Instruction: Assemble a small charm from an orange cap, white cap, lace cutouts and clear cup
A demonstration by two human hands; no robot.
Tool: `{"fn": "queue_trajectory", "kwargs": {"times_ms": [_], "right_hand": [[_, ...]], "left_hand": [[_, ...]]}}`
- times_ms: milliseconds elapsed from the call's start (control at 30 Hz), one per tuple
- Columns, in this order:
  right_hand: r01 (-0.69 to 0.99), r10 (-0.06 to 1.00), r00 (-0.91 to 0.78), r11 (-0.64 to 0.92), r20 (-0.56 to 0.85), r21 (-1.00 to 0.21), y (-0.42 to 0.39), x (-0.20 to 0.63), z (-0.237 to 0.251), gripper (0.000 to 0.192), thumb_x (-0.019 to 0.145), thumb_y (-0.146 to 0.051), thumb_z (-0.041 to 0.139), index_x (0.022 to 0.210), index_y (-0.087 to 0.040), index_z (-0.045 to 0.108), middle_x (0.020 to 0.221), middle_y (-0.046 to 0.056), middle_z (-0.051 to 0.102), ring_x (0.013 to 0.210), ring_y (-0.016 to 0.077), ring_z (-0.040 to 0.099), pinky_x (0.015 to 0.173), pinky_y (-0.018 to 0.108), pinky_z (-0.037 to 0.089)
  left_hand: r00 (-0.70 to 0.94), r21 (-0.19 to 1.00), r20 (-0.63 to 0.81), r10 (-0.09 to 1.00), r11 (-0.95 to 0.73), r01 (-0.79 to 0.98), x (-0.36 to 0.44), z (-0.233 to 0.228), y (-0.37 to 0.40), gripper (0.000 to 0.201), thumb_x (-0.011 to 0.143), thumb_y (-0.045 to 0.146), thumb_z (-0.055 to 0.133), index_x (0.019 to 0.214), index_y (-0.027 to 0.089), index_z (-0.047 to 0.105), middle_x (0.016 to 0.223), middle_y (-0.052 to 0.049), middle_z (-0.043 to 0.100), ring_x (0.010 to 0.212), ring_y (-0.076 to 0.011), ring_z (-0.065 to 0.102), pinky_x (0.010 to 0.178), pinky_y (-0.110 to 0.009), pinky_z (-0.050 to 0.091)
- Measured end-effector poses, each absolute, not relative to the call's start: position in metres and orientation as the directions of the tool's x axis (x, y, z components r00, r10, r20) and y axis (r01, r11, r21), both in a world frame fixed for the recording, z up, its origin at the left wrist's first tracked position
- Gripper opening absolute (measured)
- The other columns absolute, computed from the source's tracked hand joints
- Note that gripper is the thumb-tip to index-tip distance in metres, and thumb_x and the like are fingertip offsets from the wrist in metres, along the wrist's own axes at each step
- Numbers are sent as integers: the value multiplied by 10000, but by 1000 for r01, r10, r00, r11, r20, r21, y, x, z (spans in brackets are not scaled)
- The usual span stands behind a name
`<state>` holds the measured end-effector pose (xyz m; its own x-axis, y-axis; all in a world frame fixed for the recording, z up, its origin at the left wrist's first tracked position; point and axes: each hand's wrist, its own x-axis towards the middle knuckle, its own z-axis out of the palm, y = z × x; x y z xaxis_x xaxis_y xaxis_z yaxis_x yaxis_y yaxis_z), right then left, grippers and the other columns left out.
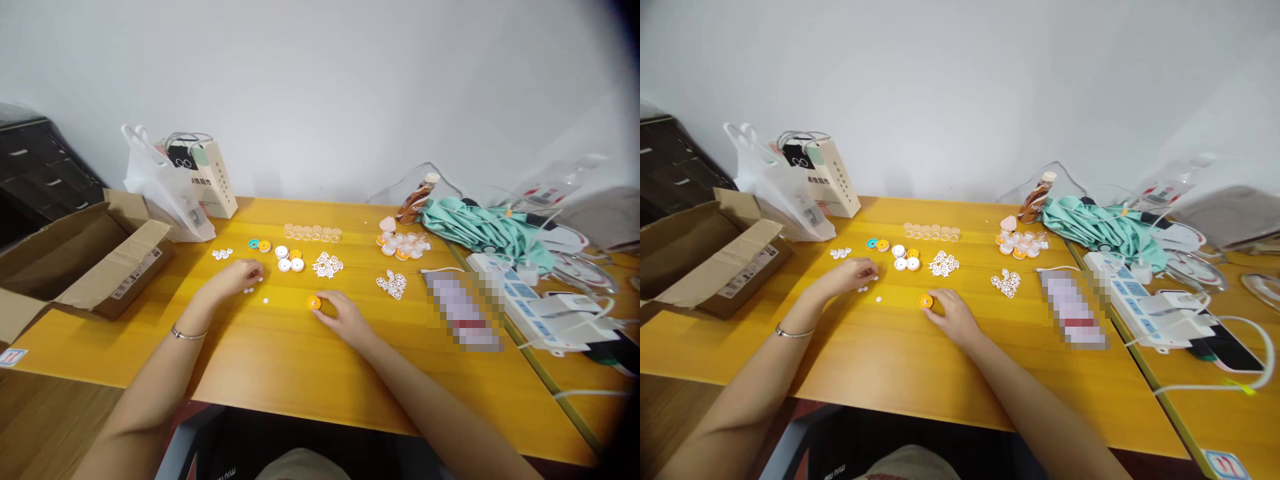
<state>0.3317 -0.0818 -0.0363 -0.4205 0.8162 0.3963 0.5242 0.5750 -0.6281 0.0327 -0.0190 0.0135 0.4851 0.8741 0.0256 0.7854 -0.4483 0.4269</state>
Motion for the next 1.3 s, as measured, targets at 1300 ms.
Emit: {"fn": "queue_trajectory", "kwargs": {"times_ms": [1300], "right_hand": [[544,816,-432,576,384,-611,-78,330,-39,242,787,-307,592,1020,-241,598,937,55,586,907,202,550,829,366,452]], "left_hand": [[775,91,384,502,-856,509,124,-13,-62,253,917,238,388,889,170,630,894,-63,646,841,-151,542,762,-299,349]]}}
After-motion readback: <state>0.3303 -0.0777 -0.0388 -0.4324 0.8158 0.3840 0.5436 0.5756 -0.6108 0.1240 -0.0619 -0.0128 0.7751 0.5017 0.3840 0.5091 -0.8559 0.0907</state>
